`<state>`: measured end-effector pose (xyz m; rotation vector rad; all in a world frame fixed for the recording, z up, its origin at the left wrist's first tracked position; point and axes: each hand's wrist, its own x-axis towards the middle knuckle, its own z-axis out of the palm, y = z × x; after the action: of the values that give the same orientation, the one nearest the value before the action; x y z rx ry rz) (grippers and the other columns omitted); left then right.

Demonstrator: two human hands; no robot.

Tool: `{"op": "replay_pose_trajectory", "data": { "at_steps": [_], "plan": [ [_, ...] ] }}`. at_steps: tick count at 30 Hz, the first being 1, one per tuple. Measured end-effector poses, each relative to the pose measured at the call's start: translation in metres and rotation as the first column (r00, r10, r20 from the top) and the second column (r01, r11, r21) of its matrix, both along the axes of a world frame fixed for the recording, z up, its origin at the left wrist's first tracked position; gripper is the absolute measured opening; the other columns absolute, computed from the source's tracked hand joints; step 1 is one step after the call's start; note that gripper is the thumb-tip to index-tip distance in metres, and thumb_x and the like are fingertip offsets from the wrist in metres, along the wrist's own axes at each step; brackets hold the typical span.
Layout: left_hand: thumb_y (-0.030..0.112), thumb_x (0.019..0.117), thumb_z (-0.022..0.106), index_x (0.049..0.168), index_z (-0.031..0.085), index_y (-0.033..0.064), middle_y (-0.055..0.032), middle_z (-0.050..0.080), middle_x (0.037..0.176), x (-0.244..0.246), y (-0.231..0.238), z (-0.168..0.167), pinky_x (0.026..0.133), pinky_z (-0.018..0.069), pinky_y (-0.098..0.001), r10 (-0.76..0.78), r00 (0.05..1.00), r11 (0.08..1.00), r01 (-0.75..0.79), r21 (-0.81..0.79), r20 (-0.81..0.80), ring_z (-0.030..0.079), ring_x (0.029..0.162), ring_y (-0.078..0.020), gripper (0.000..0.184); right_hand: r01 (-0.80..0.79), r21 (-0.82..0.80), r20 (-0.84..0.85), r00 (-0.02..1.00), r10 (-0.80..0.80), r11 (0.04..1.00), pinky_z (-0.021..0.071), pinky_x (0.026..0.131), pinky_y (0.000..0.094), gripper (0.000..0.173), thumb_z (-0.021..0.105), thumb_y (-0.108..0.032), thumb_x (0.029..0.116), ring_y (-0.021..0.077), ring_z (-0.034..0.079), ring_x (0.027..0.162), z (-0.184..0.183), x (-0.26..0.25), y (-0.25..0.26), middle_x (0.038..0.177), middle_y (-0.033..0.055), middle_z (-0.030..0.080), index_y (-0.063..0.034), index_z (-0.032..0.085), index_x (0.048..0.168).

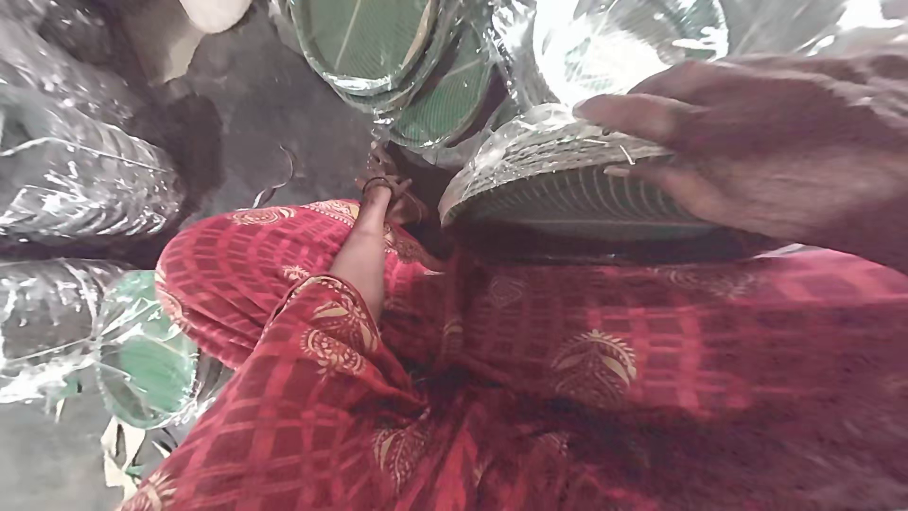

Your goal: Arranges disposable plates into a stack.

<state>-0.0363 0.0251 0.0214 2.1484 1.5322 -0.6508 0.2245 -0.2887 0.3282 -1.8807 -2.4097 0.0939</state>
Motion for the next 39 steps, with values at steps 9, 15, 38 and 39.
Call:
{"op": "replay_pose_trajectory", "data": {
  "at_steps": [9,15,38,39],
  "plan": [
    [0.072,0.0992,0.039,0.152,0.051,0.0143,-0.0232,0.027,0.166,0.0,0.003,-0.005,0.119,0.006,-0.0762,-0.055,0.997,0.997,0.057,0.06,-0.047,0.017,0.156,-0.0419,0.08,0.012,0.008,0.046,0.999,-0.013,1.0,0.0539,0.069,0.0591,0.044,0.059,-0.017,0.101,0.0427,0.068,0.089,0.001,-0.005,-0.004,0.113,0.0172,0.065,-0.0165,0.055,0.145],
    [0.069,0.0989,0.045,0.163,0.026,0.0084,-0.0268,0.015,0.168,0.0,0.002,-0.011,0.118,0.0049,-0.0775,0.017,1.0,0.987,-0.016,0.157,-0.006,0.014,0.157,-0.0441,0.09,-0.01,0.026,0.019,1.0,0.01,1.0,0.0521,0.065,0.0619,0.044,0.049,-0.025,0.1037,0.0461,0.067,0.088,-0.004,0.001,-0.002,0.116,0.0193,0.064,-0.0203,0.052,0.148],
    [0.066,0.1023,0.04,0.148,0.056,0.0243,-0.0142,0.021,0.17,-0.004,-0.004,0.004,0.117,0.0057,-0.0788,-0.007,0.999,0.989,0.015,0.145,-0.051,0.014,0.157,-0.0415,0.064,-0.101,0.054,-0.021,0.995,0.102,0.993,0.05,0.063,0.0652,0.048,0.042,-0.033,0.1039,0.0498,0.065,0.089,-0.014,0.007,0.013,0.119,0.0228,0.061,-0.0213,0.048,0.15],
    [0.068,0.1014,0.039,0.151,0.054,0.0232,-0.0161,0.02,0.17,-0.003,-0.002,0.001,0.117,0.0057,-0.0787,-0.012,0.999,0.991,0.017,0.135,-0.042,0.014,0.157,-0.0418,0.068,-0.097,0.054,-0.022,0.995,0.098,0.994,0.0502,0.064,0.0655,0.047,0.042,-0.034,0.1044,0.0497,0.065,0.091,-0.014,0.007,0.013,0.12,0.0224,0.061,-0.0215,0.048,0.15]
  ]
}}
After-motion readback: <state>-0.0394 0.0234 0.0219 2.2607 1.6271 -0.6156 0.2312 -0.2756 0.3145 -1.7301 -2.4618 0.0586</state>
